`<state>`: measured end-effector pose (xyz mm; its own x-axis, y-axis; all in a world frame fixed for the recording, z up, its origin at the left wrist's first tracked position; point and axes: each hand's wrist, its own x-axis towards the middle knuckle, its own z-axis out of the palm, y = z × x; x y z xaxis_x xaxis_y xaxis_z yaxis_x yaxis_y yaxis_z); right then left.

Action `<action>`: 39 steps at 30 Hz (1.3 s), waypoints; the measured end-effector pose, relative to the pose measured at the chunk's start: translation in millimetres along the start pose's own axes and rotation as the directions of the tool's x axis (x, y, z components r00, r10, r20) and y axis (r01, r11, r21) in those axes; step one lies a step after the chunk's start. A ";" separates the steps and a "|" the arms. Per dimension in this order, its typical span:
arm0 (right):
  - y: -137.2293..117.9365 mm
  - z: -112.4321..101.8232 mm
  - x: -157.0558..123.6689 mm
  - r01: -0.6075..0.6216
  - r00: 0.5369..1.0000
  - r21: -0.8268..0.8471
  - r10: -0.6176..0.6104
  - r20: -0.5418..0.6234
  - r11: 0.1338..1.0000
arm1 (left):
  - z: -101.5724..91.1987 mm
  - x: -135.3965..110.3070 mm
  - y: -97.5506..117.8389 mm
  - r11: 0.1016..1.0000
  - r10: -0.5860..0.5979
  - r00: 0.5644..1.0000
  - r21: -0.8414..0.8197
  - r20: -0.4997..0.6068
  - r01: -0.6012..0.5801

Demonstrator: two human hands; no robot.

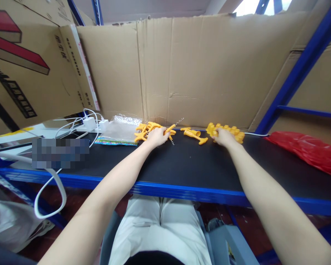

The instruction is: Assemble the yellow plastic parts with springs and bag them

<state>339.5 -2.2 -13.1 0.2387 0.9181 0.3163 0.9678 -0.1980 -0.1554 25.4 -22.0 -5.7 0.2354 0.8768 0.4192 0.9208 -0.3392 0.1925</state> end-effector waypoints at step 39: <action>-53.6 -3.8 -28.1 0.280 0.960 0.124 -0.281 -0.014 0.952 | -3.8 31.3 -35.5 0.992 0.066 0.998 0.106 0.000 -0.066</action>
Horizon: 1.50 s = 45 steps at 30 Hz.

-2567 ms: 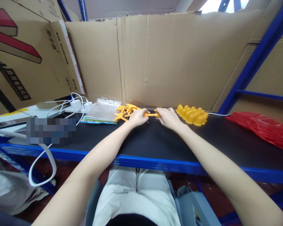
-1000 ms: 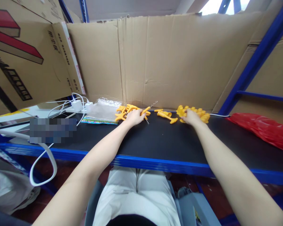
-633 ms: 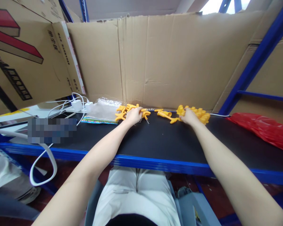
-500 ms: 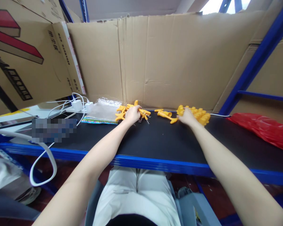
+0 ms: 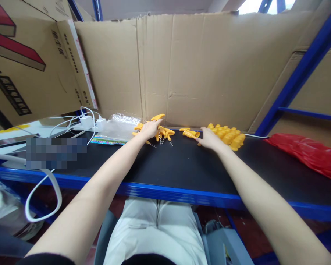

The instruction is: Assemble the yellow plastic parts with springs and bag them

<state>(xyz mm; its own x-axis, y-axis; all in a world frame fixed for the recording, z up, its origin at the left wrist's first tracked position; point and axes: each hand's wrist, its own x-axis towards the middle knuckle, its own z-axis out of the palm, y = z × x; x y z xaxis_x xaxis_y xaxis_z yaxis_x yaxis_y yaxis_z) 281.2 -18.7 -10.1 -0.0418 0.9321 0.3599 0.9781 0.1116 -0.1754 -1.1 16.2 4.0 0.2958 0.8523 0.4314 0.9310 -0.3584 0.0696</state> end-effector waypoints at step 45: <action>-23.0 -5.8 -8.5 0.120 0.980 -0.071 -0.107 0.168 0.990 | 29.8 -8.2 7.3 0.988 0.153 0.982 -0.007 0.115 -0.153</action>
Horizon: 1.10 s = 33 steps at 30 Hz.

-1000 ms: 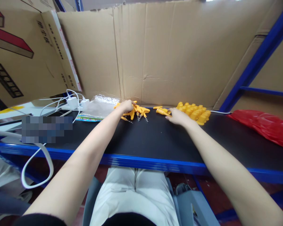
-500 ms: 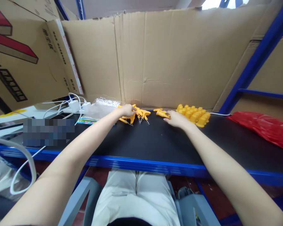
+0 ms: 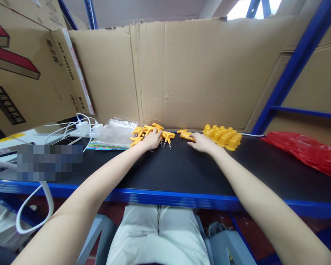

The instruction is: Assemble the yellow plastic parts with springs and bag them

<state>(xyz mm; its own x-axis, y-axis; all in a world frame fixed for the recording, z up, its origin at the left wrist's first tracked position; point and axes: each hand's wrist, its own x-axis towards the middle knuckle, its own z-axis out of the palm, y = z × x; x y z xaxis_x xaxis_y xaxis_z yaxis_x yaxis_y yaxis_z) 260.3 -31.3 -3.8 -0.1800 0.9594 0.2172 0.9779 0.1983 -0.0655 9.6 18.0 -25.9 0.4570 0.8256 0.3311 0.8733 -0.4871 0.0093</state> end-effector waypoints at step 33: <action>19.1 34.0 15.3 -0.057 0.990 0.088 0.068 -0.122 0.994 | -21.1 -3.2 30.3 0.971 0.207 0.977 0.132 -0.050 -0.199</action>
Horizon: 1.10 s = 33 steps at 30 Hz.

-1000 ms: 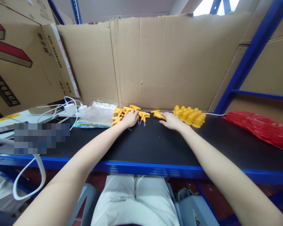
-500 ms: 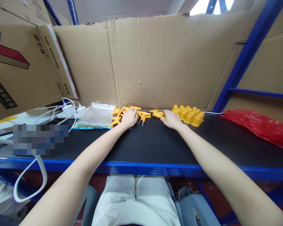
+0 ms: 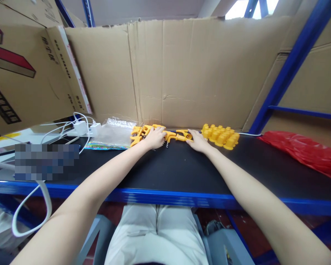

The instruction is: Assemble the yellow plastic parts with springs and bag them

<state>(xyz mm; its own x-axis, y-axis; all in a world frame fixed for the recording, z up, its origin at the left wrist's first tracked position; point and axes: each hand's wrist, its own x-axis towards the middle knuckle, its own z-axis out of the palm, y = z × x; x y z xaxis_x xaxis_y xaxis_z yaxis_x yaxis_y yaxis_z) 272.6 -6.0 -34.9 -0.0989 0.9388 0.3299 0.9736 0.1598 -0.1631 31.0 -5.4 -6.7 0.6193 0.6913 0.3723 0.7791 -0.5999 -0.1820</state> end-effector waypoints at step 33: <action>-14.1 -18.4 -3.7 0.125 0.985 -0.114 -0.137 -0.108 0.986 | 9.7 -12.9 20.0 0.908 0.056 0.990 -0.405 -0.128 -0.104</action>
<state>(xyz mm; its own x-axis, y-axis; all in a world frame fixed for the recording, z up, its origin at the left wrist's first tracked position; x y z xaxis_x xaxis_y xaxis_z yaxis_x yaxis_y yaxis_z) 263.0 -17.3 -16.6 -0.2088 0.8697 0.4473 0.9707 0.2399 -0.0132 39.6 -22.4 -24.0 0.6446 0.5992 0.4748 0.6035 -0.7801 0.1650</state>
